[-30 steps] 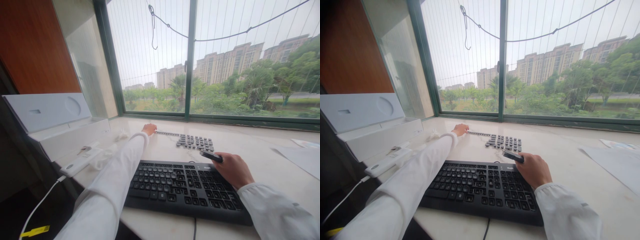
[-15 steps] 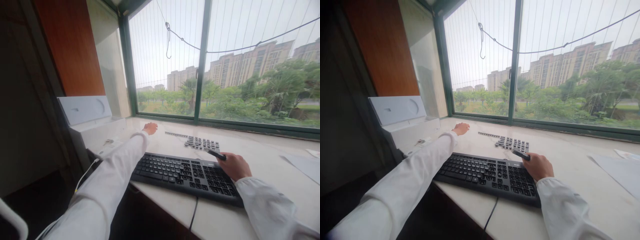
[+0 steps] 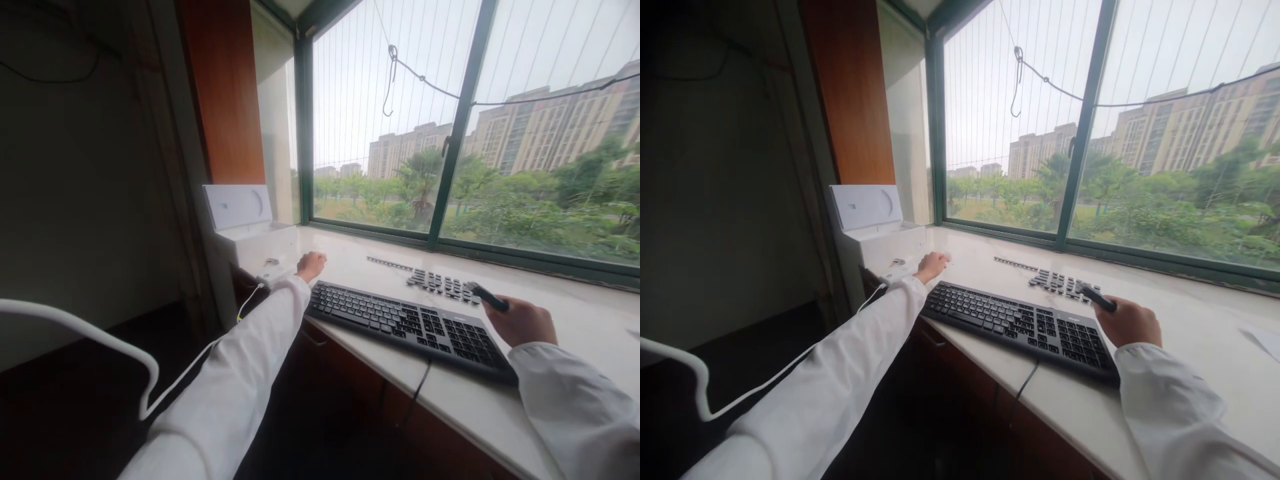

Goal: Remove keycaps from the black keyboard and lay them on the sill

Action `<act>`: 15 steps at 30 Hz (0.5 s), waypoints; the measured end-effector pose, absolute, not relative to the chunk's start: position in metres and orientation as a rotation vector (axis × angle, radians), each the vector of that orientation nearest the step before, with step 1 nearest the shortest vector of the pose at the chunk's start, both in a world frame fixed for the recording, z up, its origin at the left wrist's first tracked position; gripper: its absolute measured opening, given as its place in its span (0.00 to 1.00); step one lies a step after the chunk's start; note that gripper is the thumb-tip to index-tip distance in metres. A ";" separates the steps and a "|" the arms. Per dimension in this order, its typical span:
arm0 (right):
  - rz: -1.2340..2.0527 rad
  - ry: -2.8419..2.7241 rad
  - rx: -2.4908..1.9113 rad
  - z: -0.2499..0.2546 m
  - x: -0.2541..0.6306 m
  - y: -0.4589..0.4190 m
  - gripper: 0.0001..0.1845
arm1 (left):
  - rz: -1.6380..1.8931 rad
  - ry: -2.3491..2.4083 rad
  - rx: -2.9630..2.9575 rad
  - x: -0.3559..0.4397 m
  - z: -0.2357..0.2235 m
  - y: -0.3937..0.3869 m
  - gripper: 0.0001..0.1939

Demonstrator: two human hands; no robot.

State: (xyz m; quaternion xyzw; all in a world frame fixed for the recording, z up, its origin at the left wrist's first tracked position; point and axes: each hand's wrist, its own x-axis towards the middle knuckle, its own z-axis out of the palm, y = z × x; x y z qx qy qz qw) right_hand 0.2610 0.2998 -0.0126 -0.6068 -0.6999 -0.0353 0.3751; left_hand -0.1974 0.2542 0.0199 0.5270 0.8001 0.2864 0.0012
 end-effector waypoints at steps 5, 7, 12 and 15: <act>0.037 -1.558 -1.453 0.011 0.216 0.275 0.23 | 1.119 2.371 1.639 -0.214 -0.023 0.215 0.16; 0.277 -1.458 -1.383 0.018 0.186 0.268 0.25 | 1.184 2.287 1.716 -0.215 -0.033 0.209 0.16; 0.987 -1.389 -0.909 0.026 0.088 0.262 0.24 | 1.245 2.060 1.939 -0.209 -0.036 0.210 0.17; 1.169 -1.372 -0.844 0.026 0.024 0.262 0.23 | 1.181 1.986 2.020 -0.209 -0.037 0.212 0.16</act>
